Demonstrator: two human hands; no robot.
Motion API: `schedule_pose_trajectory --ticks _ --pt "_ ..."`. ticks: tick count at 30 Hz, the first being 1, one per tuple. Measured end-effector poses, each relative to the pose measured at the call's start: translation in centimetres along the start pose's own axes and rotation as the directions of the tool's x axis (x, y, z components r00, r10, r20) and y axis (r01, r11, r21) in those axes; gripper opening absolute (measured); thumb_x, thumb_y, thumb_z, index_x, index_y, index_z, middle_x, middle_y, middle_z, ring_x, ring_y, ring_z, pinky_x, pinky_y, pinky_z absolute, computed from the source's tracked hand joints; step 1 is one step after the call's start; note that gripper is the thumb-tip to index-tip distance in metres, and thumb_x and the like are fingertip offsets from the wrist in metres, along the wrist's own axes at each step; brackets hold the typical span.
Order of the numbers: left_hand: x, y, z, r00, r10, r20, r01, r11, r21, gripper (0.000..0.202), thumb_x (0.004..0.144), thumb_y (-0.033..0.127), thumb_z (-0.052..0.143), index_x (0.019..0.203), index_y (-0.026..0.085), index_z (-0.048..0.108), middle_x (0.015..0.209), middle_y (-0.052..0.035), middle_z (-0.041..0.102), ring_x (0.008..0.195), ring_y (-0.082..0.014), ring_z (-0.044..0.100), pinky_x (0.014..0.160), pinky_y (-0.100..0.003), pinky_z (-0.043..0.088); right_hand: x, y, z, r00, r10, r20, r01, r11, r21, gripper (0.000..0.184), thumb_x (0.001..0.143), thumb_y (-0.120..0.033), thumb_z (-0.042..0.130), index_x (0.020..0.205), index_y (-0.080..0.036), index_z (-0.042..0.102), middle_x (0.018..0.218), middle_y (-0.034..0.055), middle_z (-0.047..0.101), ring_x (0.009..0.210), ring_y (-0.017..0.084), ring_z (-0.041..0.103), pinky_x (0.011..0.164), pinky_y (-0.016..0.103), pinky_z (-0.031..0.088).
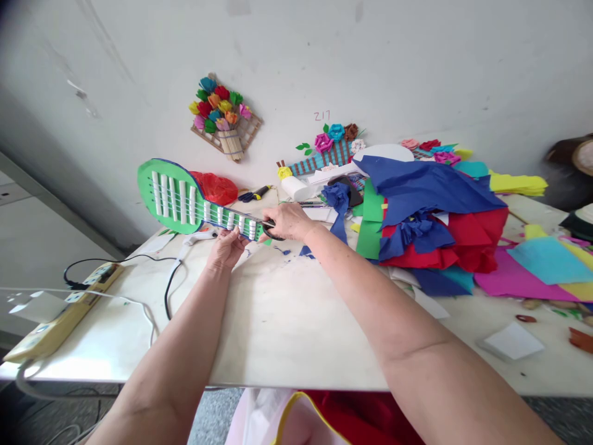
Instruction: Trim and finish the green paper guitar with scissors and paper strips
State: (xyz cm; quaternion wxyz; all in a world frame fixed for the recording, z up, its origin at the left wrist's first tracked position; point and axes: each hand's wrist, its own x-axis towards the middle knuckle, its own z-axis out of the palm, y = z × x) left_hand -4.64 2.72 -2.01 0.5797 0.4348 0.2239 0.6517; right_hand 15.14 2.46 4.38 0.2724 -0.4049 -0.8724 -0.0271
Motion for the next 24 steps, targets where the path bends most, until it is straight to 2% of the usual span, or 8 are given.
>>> schedule_pose_trajectory --ticks 4,8,16,24 --pt "0.0 0.0 0.0 1.000 0.009 0.002 -0.009 1.000 -0.026 0.025 0.059 0.015 0.074 0.075 0.014 0.055 0.064 0.0041 0.059 0.049 -0.0036 0.051 0.063 -0.025 0.054 0.0 0.3 0.2 0.995 0.096 -0.006 -0.094 0.980 0.177 0.040 0.058 -0.055 0.064 0.079 -0.020 0.063 0.064 -0.0014 0.061 0.060 0.011 0.051 0.054 0.021 0.028" --pt "0.1 0.0 -0.2 1.000 0.011 0.013 -0.011 1.000 -0.006 0.024 0.060 0.016 0.074 0.075 0.014 0.055 0.064 0.0032 0.058 0.050 -0.0047 0.052 0.061 -0.024 0.053 0.0 1.0 0.1 0.986 0.160 0.038 -0.164 0.961 0.224 0.042 0.058 -0.057 0.063 0.075 -0.018 0.062 0.064 -0.0004 0.060 0.058 0.010 0.048 0.053 0.021 0.028" --pt "0.0 0.0 -0.2 1.000 0.005 0.024 -0.005 1.000 -0.001 0.025 0.059 0.015 0.074 0.077 0.014 0.056 0.065 0.0035 0.058 0.050 -0.0043 0.051 0.059 -0.024 0.054 -0.1 1.1 -0.3 0.993 0.095 0.071 -0.106 0.980 0.170 0.045 0.054 -0.058 0.065 0.078 -0.020 0.063 0.066 -0.0012 0.061 0.057 0.010 0.048 0.054 0.022 0.028" --pt "0.0 0.0 0.0 0.999 0.010 0.044 -0.011 1.000 0.023 0.026 0.060 0.015 0.073 0.081 0.014 0.057 0.068 0.0022 0.061 0.052 -0.0062 0.054 0.061 -0.027 0.054 -0.1 0.3 -0.6 0.996 0.043 0.081 -0.042 0.999 -0.012 0.049 0.053 -0.061 0.064 0.083 -0.023 0.063 0.070 -0.0001 0.064 0.062 0.014 0.054 0.055 0.023 0.029"
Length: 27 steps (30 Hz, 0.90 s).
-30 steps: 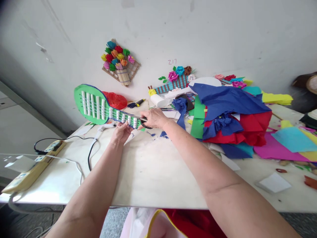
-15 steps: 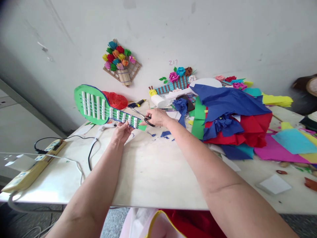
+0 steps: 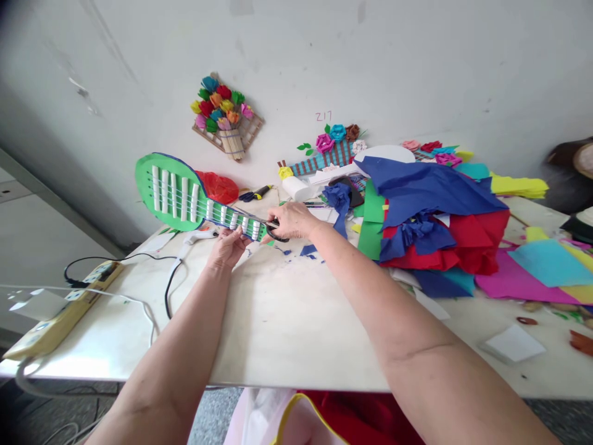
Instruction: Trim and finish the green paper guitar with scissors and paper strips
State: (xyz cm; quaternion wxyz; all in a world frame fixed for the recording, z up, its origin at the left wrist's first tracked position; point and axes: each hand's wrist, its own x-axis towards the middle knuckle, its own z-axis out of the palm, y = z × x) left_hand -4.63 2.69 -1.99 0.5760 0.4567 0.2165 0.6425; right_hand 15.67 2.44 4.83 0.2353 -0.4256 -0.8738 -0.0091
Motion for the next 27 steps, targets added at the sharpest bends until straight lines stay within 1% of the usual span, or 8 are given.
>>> schedule_pose_trajectory --ticks 4,8,13,16,23,27 --pt "-0.02 0.04 0.10 1.000 -0.005 -0.013 0.005 1.000 0.011 0.027 0.060 0.016 0.073 0.081 0.014 0.057 0.067 0.0023 0.061 0.050 -0.0063 0.053 0.060 -0.028 0.055 -0.05 -0.06 0.04 1.000 -0.020 -0.010 0.019 0.998 -0.052 0.051 0.054 -0.063 0.062 0.086 -0.023 0.063 0.072 0.0009 0.065 0.066 0.016 0.056 0.056 0.024 0.030" --pt "-0.01 0.03 0.06 1.000 0.002 -0.009 -0.002 1.000 0.011 0.026 0.060 0.016 0.073 0.080 0.014 0.056 0.065 0.0026 0.059 0.049 -0.0058 0.052 0.058 -0.026 0.054 -0.09 0.00 0.09 0.999 -0.040 -0.024 0.039 0.997 -0.063 0.048 0.056 -0.061 0.062 0.086 -0.023 0.063 0.070 0.0011 0.065 0.066 0.016 0.056 0.057 0.024 0.029" --pt "0.01 0.01 -0.03 1.000 0.002 -0.009 -0.001 1.000 0.020 0.026 0.061 0.017 0.073 0.080 0.015 0.056 0.066 0.0021 0.059 0.051 -0.0054 0.052 0.061 -0.026 0.054 -0.03 0.06 0.12 1.000 -0.017 0.011 0.017 0.999 0.033 0.044 0.056 -0.058 0.064 0.083 -0.023 0.062 0.070 -0.0007 0.064 0.062 0.013 0.053 0.054 0.023 0.027" --pt "0.01 -0.01 -0.03 1.000 -0.004 -0.003 0.004 1.000 0.023 0.025 0.061 0.017 0.072 0.081 0.015 0.057 0.067 0.0018 0.060 0.050 -0.0056 0.052 0.061 -0.026 0.053 -0.01 0.13 0.14 0.999 -0.014 0.033 0.012 0.997 0.079 0.044 0.055 -0.058 0.064 0.082 -0.023 0.062 0.071 -0.0017 0.064 0.061 0.012 0.053 0.053 0.022 0.026" --pt "0.06 -0.13 -0.27 1.000 -0.011 0.002 0.011 0.999 0.033 0.023 0.062 0.018 0.072 0.080 0.015 0.058 0.066 0.0012 0.060 0.052 -0.0069 0.054 0.062 -0.027 0.054 -0.08 0.10 0.09 0.999 -0.051 -0.016 0.050 0.997 -0.051 0.049 0.055 -0.061 0.063 0.085 -0.023 0.062 0.068 0.0004 0.064 0.066 0.016 0.056 0.056 0.024 0.028" --pt "0.04 -0.06 -0.17 1.000 -0.001 -0.004 0.001 1.000 0.025 0.025 0.061 0.017 0.073 0.081 0.015 0.057 0.067 0.0019 0.060 0.052 -0.0053 0.053 0.064 -0.026 0.054 -0.06 -0.01 0.09 0.998 -0.054 -0.028 0.052 0.997 -0.065 0.047 0.058 -0.060 0.061 0.086 -0.023 0.062 0.069 0.0013 0.065 0.066 0.017 0.056 0.056 0.025 0.028"
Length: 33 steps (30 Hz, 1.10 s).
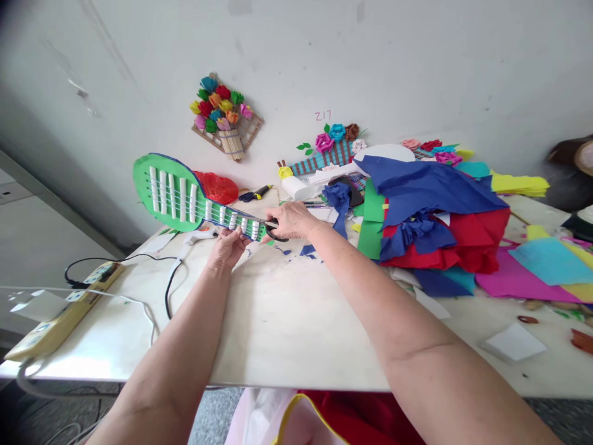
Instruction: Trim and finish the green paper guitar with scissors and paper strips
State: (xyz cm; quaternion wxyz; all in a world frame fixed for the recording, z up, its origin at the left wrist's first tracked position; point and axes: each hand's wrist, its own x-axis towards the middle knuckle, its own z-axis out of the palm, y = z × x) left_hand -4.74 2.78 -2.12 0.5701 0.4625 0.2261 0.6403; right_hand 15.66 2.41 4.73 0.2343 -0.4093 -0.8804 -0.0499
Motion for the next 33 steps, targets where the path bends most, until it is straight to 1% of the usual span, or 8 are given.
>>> schedule_pose_trajectory --ticks 5,9,12,17,21,25,29,33 --pt "-0.05 0.14 0.21 1.000 -0.006 -0.013 0.006 1.000 -0.010 0.027 0.058 0.017 0.074 0.078 0.014 0.056 0.065 0.0028 0.058 0.050 -0.0047 0.051 0.063 -0.027 0.054 0.03 -0.04 0.05 1.000 0.008 0.007 -0.008 1.000 0.001 0.049 0.057 -0.061 0.062 0.086 -0.023 0.062 0.069 0.0015 0.065 0.065 0.017 0.056 0.056 0.024 0.029" --pt "-0.02 0.11 0.13 1.000 -0.001 -0.016 0.001 1.000 -0.005 0.027 0.059 0.017 0.074 0.079 0.014 0.056 0.067 0.0021 0.059 0.051 -0.0058 0.052 0.061 -0.027 0.054 0.09 0.04 0.24 1.000 0.005 -0.006 -0.005 1.000 -0.006 0.049 0.056 -0.062 0.062 0.086 -0.023 0.062 0.070 0.0016 0.065 0.066 0.017 0.057 0.056 0.025 0.029" --pt "0.00 0.09 0.12 1.000 -0.002 -0.018 0.002 1.000 0.007 0.025 0.061 0.017 0.073 0.078 0.014 0.056 0.067 0.0018 0.059 0.053 -0.0064 0.053 0.062 -0.027 0.054 0.10 0.13 0.38 1.000 -0.001 -0.019 0.001 1.000 -0.013 0.049 0.057 -0.062 0.061 0.086 -0.023 0.062 0.071 0.0018 0.066 0.067 0.018 0.057 0.056 0.025 0.028" --pt "-0.04 0.17 0.26 1.000 0.008 -0.013 -0.008 1.000 -0.006 0.023 0.061 0.016 0.072 0.077 0.014 0.055 0.064 0.0032 0.057 0.049 -0.0043 0.050 0.066 -0.027 0.053 0.06 0.11 0.42 0.999 0.000 -0.047 -0.002 1.000 -0.027 0.049 0.056 -0.063 0.062 0.085 -0.023 0.062 0.071 0.0015 0.066 0.067 0.018 0.058 0.055 0.025 0.027" --pt "-0.06 0.21 0.20 1.000 0.009 -0.006 -0.009 1.000 -0.002 0.023 0.061 0.017 0.073 0.076 0.014 0.056 0.065 0.0023 0.059 0.051 -0.0051 0.052 0.065 -0.026 0.053 0.04 -0.02 0.29 0.999 0.006 -0.047 -0.007 1.000 -0.025 0.049 0.056 -0.062 0.062 0.085 -0.023 0.062 0.070 0.0017 0.066 0.067 0.018 0.058 0.055 0.025 0.027" --pt "-0.06 0.18 0.11 1.000 0.005 -0.015 -0.005 1.000 -0.002 0.024 0.061 0.017 0.073 0.079 0.014 0.056 0.068 0.0016 0.061 0.055 -0.0069 0.056 0.065 -0.027 0.054 0.01 -0.09 0.21 0.999 -0.005 -0.051 0.004 1.000 -0.009 0.048 0.056 -0.061 0.063 0.084 -0.023 0.063 0.070 0.0019 0.066 0.067 0.018 0.058 0.055 0.025 0.027" --pt "-0.05 0.12 0.09 1.000 0.009 -0.016 -0.009 1.000 -0.014 0.025 0.061 0.017 0.073 0.080 0.015 0.057 0.073 0.0006 0.063 0.059 -0.0085 0.058 0.063 -0.027 0.054 0.02 -0.17 0.30 0.999 0.008 -0.050 -0.005 0.999 0.053 0.046 0.055 -0.060 0.064 0.083 -0.022 0.063 0.069 0.0014 0.065 0.064 0.016 0.056 0.055 0.024 0.028" --pt "-0.02 0.09 0.00 1.000 0.016 0.006 -0.016 1.000 -0.011 0.022 0.062 0.018 0.072 0.078 0.015 0.057 0.070 0.0014 0.061 0.053 -0.0058 0.055 0.061 -0.024 0.054 0.07 -0.02 0.41 0.998 0.060 0.002 -0.059 0.971 0.231 0.043 0.058 -0.059 0.062 0.079 -0.021 0.062 0.066 -0.0008 0.062 0.059 0.011 0.050 0.054 0.022 0.029"
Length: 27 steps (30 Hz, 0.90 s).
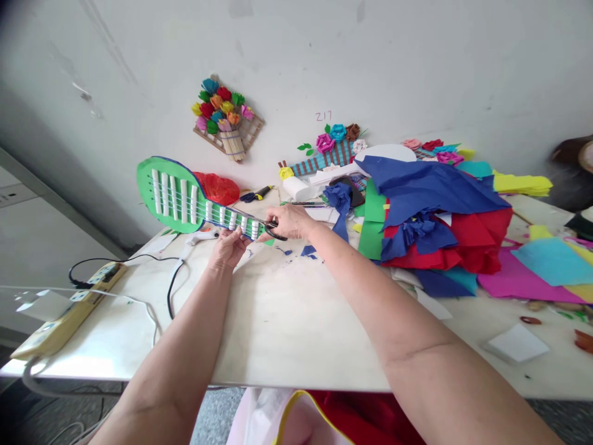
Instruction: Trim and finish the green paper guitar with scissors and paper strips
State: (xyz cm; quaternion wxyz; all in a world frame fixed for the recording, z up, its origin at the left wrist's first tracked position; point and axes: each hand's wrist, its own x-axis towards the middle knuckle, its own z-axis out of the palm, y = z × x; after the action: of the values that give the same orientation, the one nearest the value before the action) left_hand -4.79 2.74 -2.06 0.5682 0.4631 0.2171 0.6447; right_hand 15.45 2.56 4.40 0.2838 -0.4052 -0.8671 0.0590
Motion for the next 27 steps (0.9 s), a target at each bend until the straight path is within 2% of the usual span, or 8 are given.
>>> schedule_pose_trajectory --ticks 6,12,20,27 --pt "0.0 0.0 0.0 0.999 -0.014 -0.042 0.014 1.000 0.006 0.025 0.059 0.018 0.074 0.077 0.015 0.057 0.065 0.0022 0.060 0.049 -0.0047 0.051 0.061 -0.025 0.053 0.1 1.3 -0.1 0.997 0.077 0.021 -0.079 0.991 0.110 0.045 0.054 -0.059 0.065 0.073 -0.018 0.061 0.060 -0.0026 0.056 0.054 0.009 0.045 0.052 0.021 0.027" --pt "-0.1 0.1 0.1 1.000 -0.018 -0.021 0.018 1.000 -0.005 0.024 0.060 0.017 0.073 0.079 0.015 0.058 0.067 0.0021 0.061 0.050 -0.0052 0.052 0.063 -0.026 0.053 0.1 1.8 -0.1 0.998 0.031 0.055 -0.039 0.989 0.144 0.046 0.055 -0.059 0.063 0.074 -0.018 0.061 0.056 -0.0044 0.053 0.052 0.008 0.043 0.053 0.021 0.028" --pt "0.0 0.1 0.2 1.000 -0.008 -0.025 0.008 1.000 -0.019 0.024 0.060 0.016 0.073 0.077 0.014 0.056 0.065 0.0033 0.058 0.048 -0.0036 0.048 0.061 -0.025 0.052 -0.1 0.9 -0.7 0.999 0.020 0.028 -0.021 1.000 0.023 0.041 0.050 -0.052 0.068 0.075 -0.021 0.063 0.063 -0.0035 0.056 0.056 0.008 0.043 0.053 0.020 0.027" --pt "0.0 0.1 0.2 0.999 -0.002 -0.032 0.001 1.000 -0.027 0.024 0.061 0.015 0.072 0.078 0.015 0.055 0.065 0.0038 0.056 0.048 -0.0032 0.046 0.061 -0.026 0.052 -0.1 0.9 -0.6 1.000 0.009 0.013 -0.009 1.000 0.015 0.040 0.049 -0.051 0.069 0.075 -0.021 0.063 0.065 -0.0035 0.057 0.056 0.008 0.044 0.053 0.020 0.026"
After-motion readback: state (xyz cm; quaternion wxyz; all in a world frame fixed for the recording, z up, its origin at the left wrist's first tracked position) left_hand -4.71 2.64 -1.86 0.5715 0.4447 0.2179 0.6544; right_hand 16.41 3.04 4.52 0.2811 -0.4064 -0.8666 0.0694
